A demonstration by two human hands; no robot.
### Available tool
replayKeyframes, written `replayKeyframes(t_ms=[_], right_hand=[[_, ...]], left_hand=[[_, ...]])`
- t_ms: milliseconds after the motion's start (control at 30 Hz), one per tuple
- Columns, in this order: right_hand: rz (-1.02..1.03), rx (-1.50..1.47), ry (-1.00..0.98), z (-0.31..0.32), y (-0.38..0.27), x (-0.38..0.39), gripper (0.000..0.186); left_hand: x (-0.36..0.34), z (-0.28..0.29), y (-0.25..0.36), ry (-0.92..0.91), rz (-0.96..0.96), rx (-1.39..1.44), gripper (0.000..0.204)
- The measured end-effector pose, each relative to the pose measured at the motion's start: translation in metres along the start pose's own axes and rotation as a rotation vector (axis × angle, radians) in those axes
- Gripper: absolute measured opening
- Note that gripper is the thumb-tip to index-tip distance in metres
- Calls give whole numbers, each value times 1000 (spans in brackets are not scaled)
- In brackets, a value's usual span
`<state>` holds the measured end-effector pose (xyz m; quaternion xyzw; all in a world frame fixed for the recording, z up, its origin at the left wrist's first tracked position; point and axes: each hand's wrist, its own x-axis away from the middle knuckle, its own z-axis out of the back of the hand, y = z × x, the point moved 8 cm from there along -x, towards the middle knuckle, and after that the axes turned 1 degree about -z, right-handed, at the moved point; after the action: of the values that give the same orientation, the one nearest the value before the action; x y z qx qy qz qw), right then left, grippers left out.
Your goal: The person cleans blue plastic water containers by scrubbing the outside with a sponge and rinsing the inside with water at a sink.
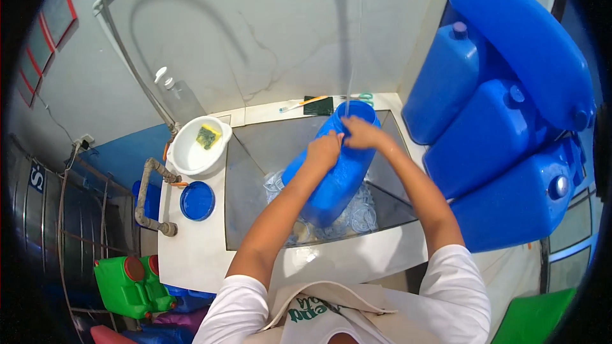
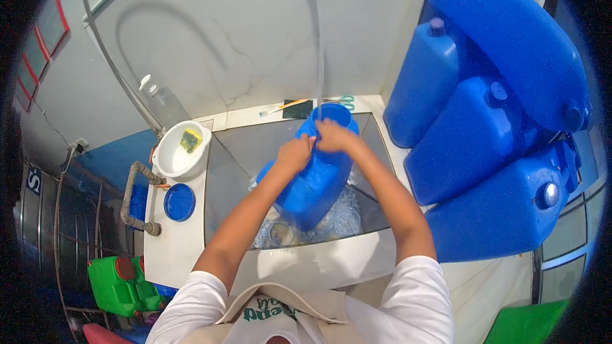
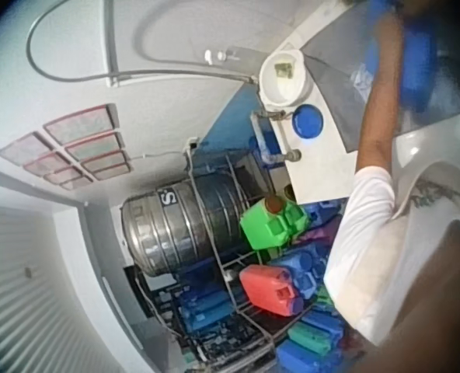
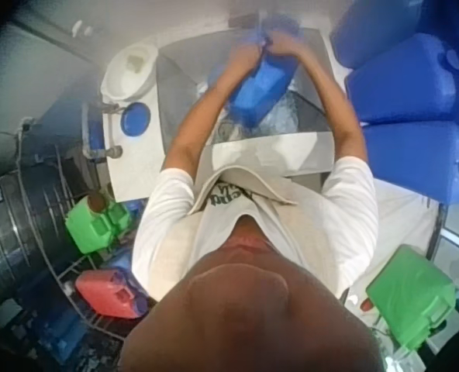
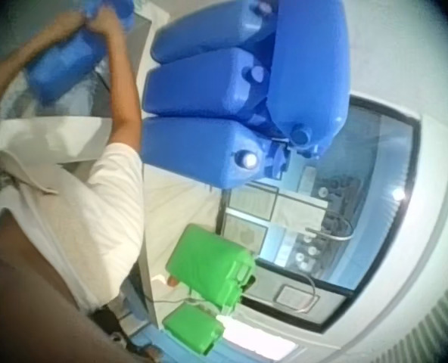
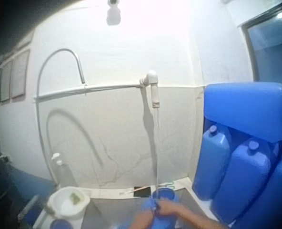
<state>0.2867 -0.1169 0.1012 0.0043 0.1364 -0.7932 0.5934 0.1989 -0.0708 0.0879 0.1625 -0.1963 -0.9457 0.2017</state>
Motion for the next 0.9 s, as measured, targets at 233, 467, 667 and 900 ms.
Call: replayKeyframes(t_ms=[233,467,667,900], right_hand=[[185,165,496,17,-47,48,65],[61,215,511,46,-88,1,56],[-91,-189,826,209,-85,-16,39],[-112,-1215,730,86,30,19,36]], left_hand=[[107,59,-35,287,-49,322,31],[235,117,-216,444,478,494,27],[314,166,-310,722,690,717,23],[272,193,-312,735,767,949,21]])
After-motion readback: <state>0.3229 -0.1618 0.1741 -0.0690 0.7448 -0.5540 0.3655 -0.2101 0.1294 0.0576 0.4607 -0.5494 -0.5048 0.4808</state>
